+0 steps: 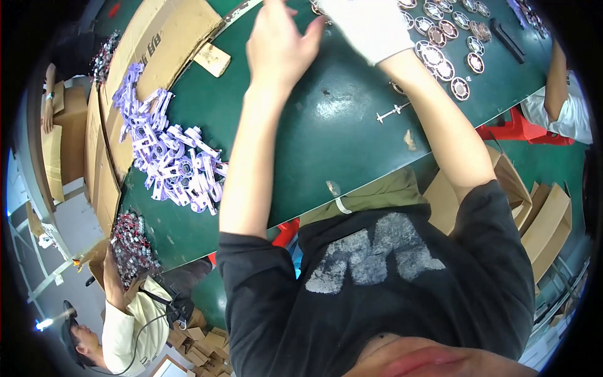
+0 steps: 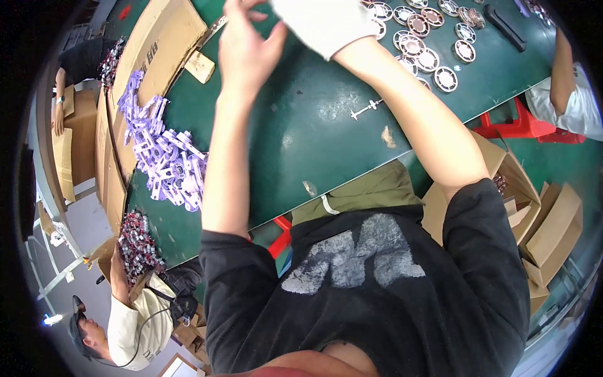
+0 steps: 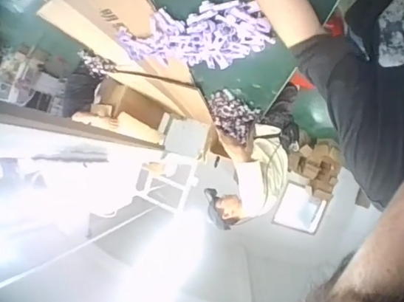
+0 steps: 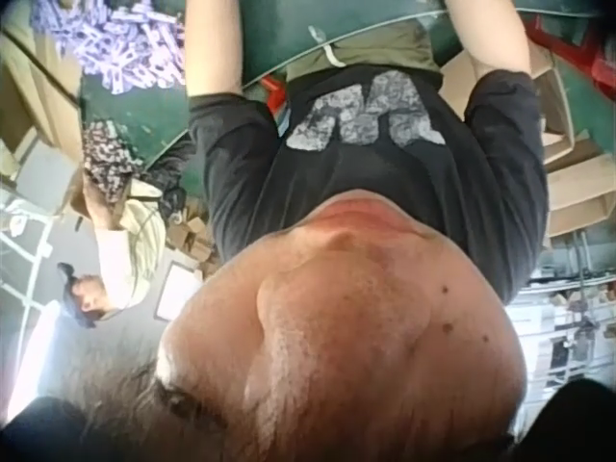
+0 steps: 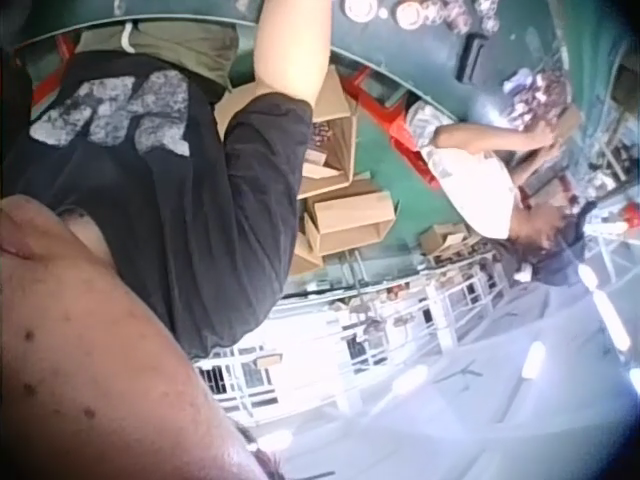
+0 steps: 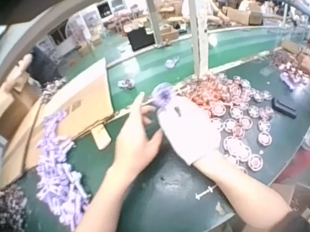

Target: The person assembles small plastic housings with metallic rings and internal components by hand, wearing protective gloves.

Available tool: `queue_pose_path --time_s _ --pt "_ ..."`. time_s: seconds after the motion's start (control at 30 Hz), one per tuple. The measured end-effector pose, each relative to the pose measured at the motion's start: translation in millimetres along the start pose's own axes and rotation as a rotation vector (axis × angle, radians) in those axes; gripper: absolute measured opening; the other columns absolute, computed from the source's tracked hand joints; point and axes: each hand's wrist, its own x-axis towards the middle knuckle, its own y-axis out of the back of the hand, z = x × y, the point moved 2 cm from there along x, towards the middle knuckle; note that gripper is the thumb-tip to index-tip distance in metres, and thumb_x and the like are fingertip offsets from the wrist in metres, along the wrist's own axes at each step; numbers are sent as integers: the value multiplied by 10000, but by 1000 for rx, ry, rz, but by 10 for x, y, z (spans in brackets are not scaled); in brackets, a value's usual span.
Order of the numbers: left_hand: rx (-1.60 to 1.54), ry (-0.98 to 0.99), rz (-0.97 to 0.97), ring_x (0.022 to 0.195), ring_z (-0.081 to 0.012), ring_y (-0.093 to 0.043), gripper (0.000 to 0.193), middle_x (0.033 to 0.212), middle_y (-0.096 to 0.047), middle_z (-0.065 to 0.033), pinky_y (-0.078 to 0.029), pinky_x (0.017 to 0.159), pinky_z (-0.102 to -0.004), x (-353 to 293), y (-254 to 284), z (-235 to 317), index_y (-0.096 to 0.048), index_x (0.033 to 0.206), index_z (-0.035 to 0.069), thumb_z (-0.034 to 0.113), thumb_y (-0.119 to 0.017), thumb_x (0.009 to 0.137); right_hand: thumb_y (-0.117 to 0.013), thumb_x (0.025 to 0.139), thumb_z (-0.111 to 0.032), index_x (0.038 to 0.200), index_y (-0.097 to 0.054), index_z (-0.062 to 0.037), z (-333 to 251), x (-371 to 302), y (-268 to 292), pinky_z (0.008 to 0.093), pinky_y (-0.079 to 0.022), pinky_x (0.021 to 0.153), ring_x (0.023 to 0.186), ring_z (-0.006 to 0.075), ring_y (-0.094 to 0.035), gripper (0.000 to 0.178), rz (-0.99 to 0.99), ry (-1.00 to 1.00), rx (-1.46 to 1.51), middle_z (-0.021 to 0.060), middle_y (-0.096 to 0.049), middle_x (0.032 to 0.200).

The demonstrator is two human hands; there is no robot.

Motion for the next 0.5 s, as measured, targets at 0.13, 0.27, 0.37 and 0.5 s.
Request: queue_pose_path --time_s 0.13,0.27,0.37,0.5 --pt "213 44 -295 1027 -333 -615 511 1147 -646 -145 -523 911 -430 233 -217 232 -610 1282 82 164 -787 809 -666 924 -220 988 -687 -12 78 123 176 411 -521 722 798 310 -665 219 143 -97 -68 186 -673 862" --pt "6 -212 -78 1009 -336 -614 432 996 -619 -142 -523 874 -395 98 -200 -61 -643 1206 87 115 -775 796 -665 921 -229 1005 -680 -17 27 93 144 408 -520 723 803 310 -667 228 158 -34 -127 181 -676 871" --pt "187 -299 -82 975 -265 -639 415 1094 -613 -107 -539 830 -377 -124 31 -176 -645 1278 135 149 -749 877 -659 917 -255 1065 -667 -32 -71 71 108 403 -525 755 848 316 -679 268 -2 -145 -104 183 -686 912" --pt "396 -79 -143 992 -299 -564 319 1076 -532 -104 -513 844 -397 -703 366 -293 -669 1181 99 211 -724 887 -639 910 -342 1039 -689 -49 -445 -38 26 441 -528 786 868 358 -682 324 -345 -232 -221 201 -681 902"
